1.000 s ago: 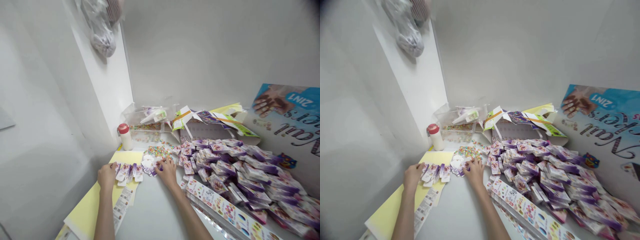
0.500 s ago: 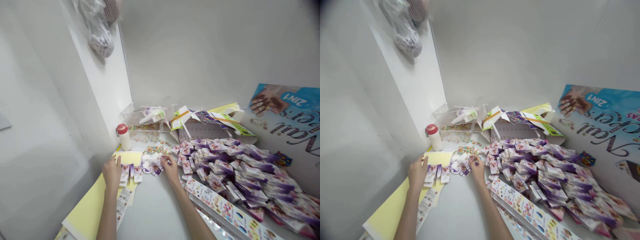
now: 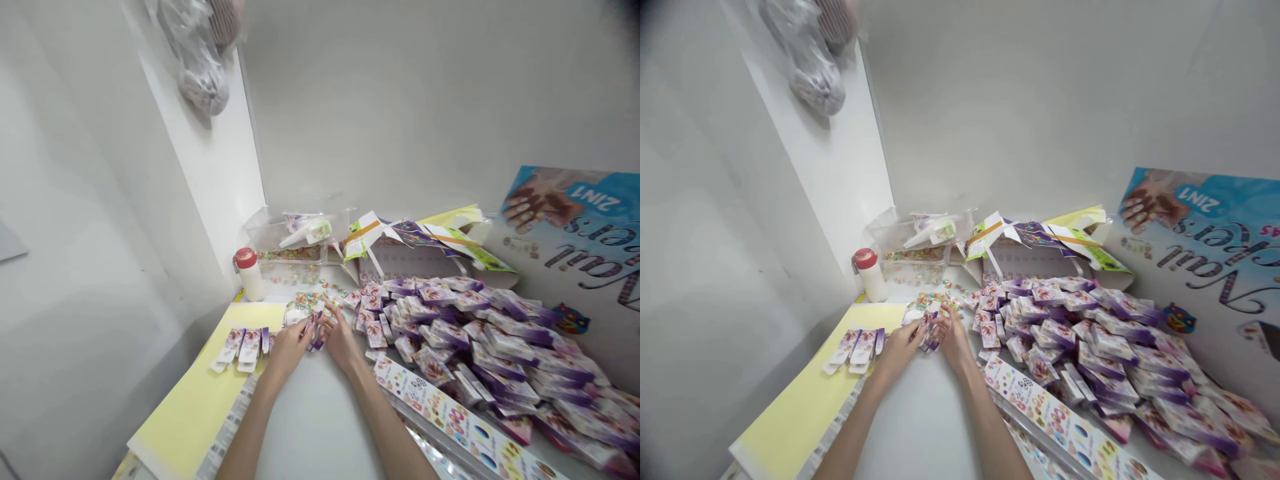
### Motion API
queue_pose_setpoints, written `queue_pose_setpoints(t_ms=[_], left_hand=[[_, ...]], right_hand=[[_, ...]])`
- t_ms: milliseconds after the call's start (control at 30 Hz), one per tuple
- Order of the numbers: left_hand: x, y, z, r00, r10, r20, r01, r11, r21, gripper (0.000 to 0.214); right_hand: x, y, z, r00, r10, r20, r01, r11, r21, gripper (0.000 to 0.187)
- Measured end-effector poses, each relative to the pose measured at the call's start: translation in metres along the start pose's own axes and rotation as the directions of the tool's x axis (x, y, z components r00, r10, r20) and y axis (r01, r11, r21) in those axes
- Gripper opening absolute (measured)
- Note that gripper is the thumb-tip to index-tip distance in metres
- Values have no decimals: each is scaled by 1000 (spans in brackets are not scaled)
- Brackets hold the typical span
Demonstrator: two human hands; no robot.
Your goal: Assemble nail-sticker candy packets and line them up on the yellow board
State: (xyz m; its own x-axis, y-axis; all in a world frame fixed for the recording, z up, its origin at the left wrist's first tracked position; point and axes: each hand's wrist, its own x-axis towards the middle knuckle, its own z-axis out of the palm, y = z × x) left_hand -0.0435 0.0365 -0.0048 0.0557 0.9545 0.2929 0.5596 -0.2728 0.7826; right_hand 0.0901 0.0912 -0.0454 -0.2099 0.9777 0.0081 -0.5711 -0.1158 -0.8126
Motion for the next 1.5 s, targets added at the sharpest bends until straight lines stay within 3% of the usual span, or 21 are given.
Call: queue_pose_setpoints(t_ms=[67,167,300,467,667,867,1067,1200,1500], left_hand=[[1,2,7,1000,-10,10,11,1000,-29,30],[3,-1,18,999,-27,45,35,981,-191,33],[5,-10,23,985,-159,64,170,866,-470,46],[4,-19,18,942,-331,55,301,761,-575,51],[4,-15,17,939,-299,172,325,600,-731,55],[3,-6,13,944,-287,164,325,720,-613,58],[6,-7,11,954,-239,181,299,808,-507,52],[7,-12,10,970,-185,160,235,885,-401,35],[3,-6,4,992,-87,89,107,963,-246,26]], right_hand=[[0,1,-1,998,-58,3,58,998,17,52],[-3,-1,-3,989,-143,40,146,982,-121,50],[-6,-4,-2,981,-168,92,188,940,-286,39],[-5,0,4,963,-213,163,257,906,-336,27],[-7,2,2,954,-278,109,298,856,-423,31],[-7,5,2,959,-245,140,282,859,-428,32],[-1,6,-1,969,-233,77,245,898,-366,34],[2,5,-7,977,-207,40,209,925,-318,40],[-7,-5,-3,997,-66,44,70,992,-104,35]])
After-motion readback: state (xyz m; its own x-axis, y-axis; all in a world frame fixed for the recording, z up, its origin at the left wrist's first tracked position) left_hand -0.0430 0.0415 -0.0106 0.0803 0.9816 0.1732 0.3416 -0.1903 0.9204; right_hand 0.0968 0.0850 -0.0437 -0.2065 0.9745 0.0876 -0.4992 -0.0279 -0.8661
